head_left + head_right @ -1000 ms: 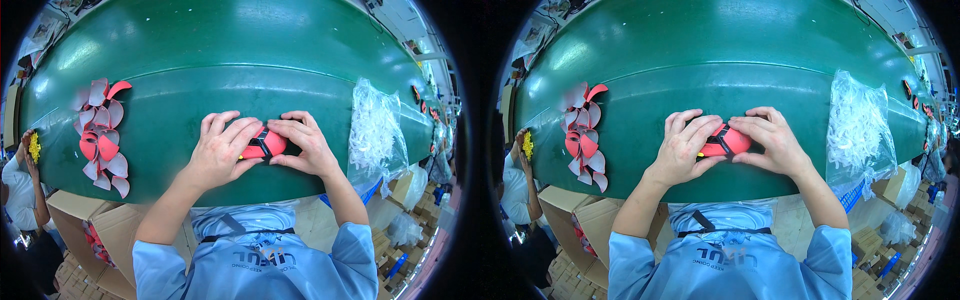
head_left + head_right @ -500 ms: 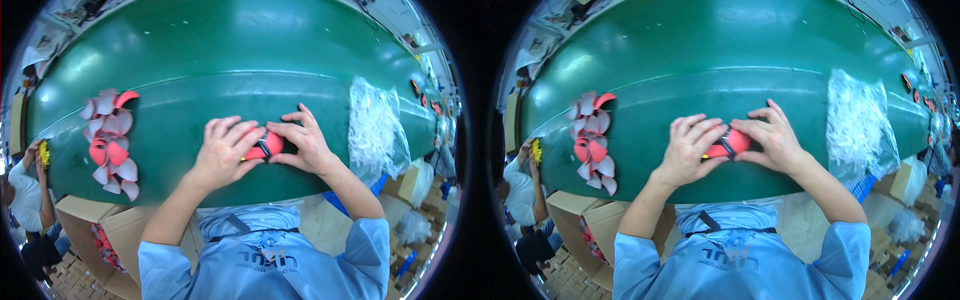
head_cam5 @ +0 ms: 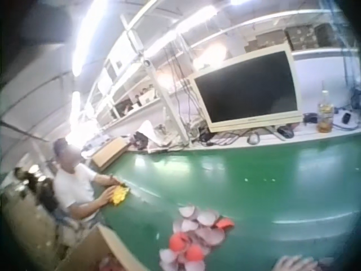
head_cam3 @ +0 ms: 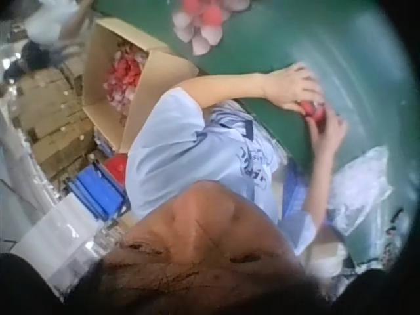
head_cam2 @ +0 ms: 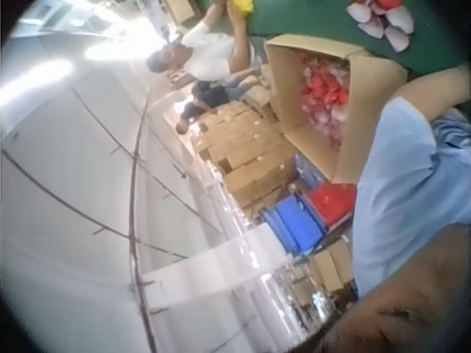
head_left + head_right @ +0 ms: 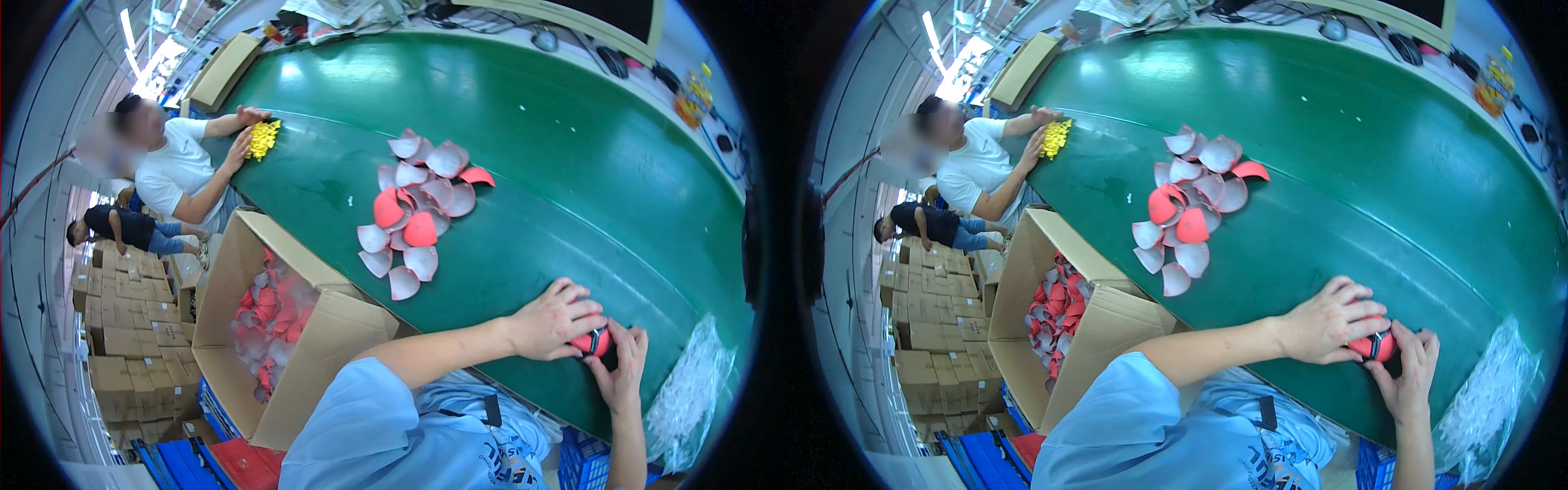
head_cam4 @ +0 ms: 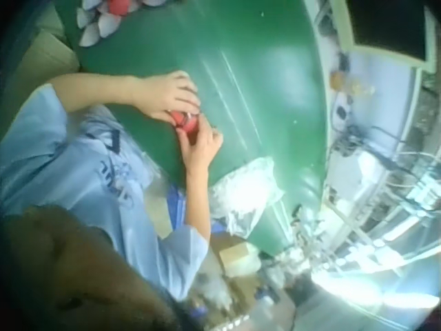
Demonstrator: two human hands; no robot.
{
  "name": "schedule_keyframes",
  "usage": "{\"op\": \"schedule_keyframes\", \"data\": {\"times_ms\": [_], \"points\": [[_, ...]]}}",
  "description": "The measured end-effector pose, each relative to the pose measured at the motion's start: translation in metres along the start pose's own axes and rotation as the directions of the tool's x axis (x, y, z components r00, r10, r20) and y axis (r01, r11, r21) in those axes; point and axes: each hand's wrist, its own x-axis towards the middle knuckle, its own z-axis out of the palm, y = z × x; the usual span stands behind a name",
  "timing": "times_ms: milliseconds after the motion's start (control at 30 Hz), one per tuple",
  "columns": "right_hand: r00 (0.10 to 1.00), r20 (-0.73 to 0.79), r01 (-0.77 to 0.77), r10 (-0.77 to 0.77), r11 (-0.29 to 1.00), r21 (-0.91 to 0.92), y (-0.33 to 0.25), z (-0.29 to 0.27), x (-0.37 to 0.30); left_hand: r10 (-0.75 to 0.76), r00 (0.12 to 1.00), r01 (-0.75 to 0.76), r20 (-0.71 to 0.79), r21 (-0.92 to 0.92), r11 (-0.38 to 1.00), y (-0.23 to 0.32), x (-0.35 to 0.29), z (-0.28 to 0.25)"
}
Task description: Assembling pink and black components on a conveyor belt in an electronics factory.
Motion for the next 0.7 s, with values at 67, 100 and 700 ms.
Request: {"op": "schedule_keyframes", "data": {"times_ms": [67,100,700], "points": [[0.999,-0.046,0.011,-0.012,1.0,-0.011,-0.001,0.004,-0.007,0.039,0.999,-0.039,-0.008,-0.024,0.999,-0.002,0.001,0.009],[0.996,-0.086,-0.006,0.004,1.0,-0.024,-0.005,0.002,-0.01,0.044,0.999,-0.044,-0.006,-0.034,0.998,-0.003,0.003,0.008],[0.999,-0.032,-0.008,0.009,0.999,0.032,-0.006,-0.013,0.011,-0.026,0.986,0.025,0.163,0.007,1.0,0.0,0.014,-0.023]]}}
